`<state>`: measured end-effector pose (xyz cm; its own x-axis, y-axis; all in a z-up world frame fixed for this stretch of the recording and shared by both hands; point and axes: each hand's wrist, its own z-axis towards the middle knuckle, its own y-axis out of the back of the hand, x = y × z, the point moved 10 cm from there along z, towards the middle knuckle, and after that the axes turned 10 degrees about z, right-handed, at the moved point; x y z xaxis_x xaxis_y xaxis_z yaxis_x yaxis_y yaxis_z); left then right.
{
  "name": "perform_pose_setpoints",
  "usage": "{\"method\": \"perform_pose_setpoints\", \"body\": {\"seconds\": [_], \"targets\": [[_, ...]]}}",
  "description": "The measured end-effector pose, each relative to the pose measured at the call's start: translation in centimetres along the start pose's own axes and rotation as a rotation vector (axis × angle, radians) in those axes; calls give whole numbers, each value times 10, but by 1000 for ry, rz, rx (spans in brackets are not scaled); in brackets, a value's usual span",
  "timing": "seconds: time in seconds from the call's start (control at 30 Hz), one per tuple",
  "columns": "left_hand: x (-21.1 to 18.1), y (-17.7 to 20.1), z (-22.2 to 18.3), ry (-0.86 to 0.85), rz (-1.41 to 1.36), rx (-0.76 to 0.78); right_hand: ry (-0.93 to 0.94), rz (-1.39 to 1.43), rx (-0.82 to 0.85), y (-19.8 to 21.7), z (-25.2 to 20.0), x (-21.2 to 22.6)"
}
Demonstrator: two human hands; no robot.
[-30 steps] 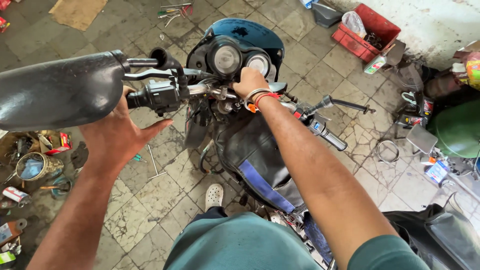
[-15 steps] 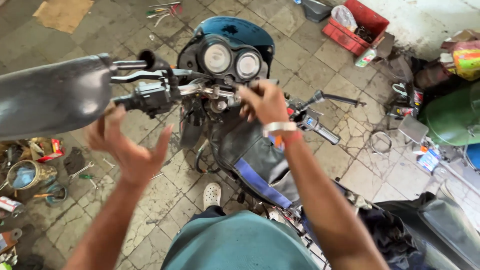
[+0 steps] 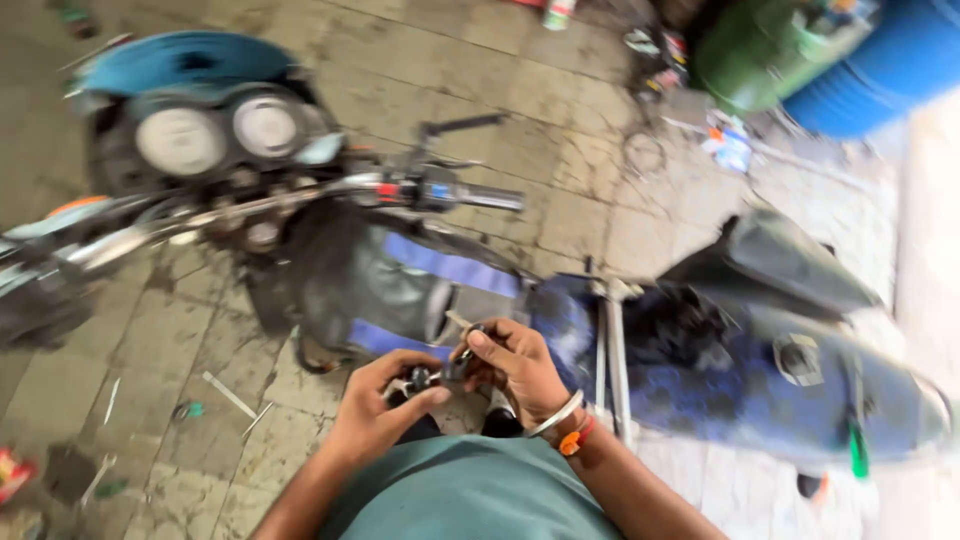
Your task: The person uses a T-handle wrench to loosen a fitting on the motorcycle's fuel tank area, then removes the fuel cap and works around the tank opening. They handle a small component, walk to the side of the shop, pick up parts from the floor, and return to the motorcycle.
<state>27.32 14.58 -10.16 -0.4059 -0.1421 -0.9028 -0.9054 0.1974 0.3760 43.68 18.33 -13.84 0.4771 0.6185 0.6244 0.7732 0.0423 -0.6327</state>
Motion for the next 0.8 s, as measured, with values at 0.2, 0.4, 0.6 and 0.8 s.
{"method": "perform_pose_setpoints", "body": {"seconds": [0.2,0.4,0.6,0.8], "targets": [[23,-34,8,-1,-286,167,113,179,-144,33,-47,-1],[23,-34,28,31,-376,446,309,345,-266,31,-87,-20],[43,4,3,31,-313,648,527,574,-384,-24,-109,-100],[105,15,-44,114,-130,838,654,594,-541,-63,-147,-179]]}}
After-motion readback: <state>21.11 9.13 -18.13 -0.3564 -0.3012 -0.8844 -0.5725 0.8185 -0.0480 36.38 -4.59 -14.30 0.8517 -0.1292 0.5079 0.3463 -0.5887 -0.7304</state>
